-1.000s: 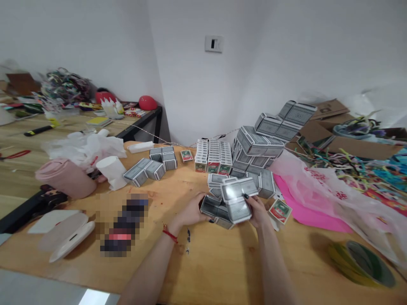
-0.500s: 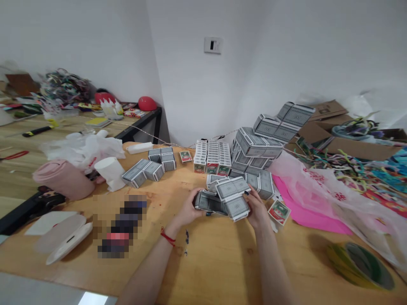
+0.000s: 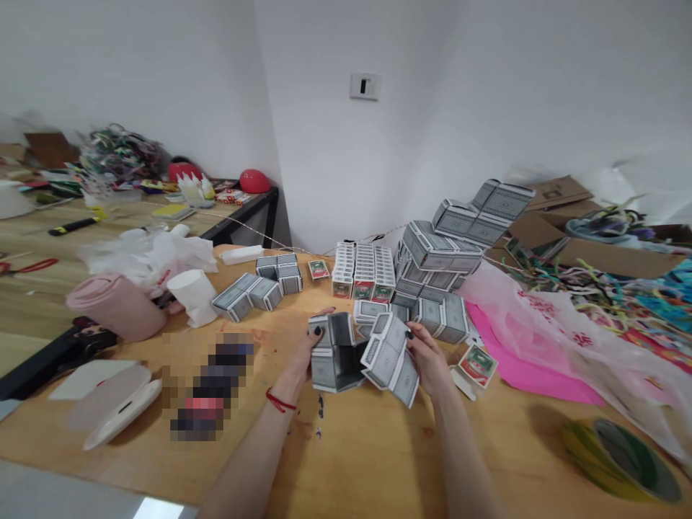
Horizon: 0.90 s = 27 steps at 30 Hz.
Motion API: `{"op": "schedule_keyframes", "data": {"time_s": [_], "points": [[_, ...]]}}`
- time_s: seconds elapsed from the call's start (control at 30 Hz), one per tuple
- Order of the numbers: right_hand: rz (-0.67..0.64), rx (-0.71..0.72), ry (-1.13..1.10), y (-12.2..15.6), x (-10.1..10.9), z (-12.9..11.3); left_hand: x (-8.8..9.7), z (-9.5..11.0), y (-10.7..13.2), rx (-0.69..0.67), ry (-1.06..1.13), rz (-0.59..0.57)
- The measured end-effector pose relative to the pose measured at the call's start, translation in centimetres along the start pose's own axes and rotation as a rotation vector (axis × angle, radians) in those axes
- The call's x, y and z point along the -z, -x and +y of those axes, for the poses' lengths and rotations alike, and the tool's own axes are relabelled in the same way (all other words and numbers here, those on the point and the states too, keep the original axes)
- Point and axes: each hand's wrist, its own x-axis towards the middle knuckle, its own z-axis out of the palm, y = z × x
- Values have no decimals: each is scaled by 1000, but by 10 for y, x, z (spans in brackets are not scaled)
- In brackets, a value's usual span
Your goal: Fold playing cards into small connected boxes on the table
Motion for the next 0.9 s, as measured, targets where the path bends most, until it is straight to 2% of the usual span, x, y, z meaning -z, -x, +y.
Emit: {"op": "schedule_keyframes", "data": {"time_s": [0.07,0.23,0.4,0.5,0.57,0.7,0.9], "points": [[59,90,157,-2,-6,8,-4,0,-1,-1,-4,6],[80,206,582,-1,-19,20,-8,-8,-4,5,-34,70],[128,257,791,11,-28,15,-13,-8,0,-76,-167,70],[168,228,878,21,-36,9,-17,-5,5,-167,-248,57],[135,142,870,27,-41,5,-19,-3,9,-243,-305,17],[108,71,668,31,-49,2,-22,-2,15,-354,-411,-58],[122,43,398,25,-52,10,-23,-4,16,-351,-430,-55]]}}
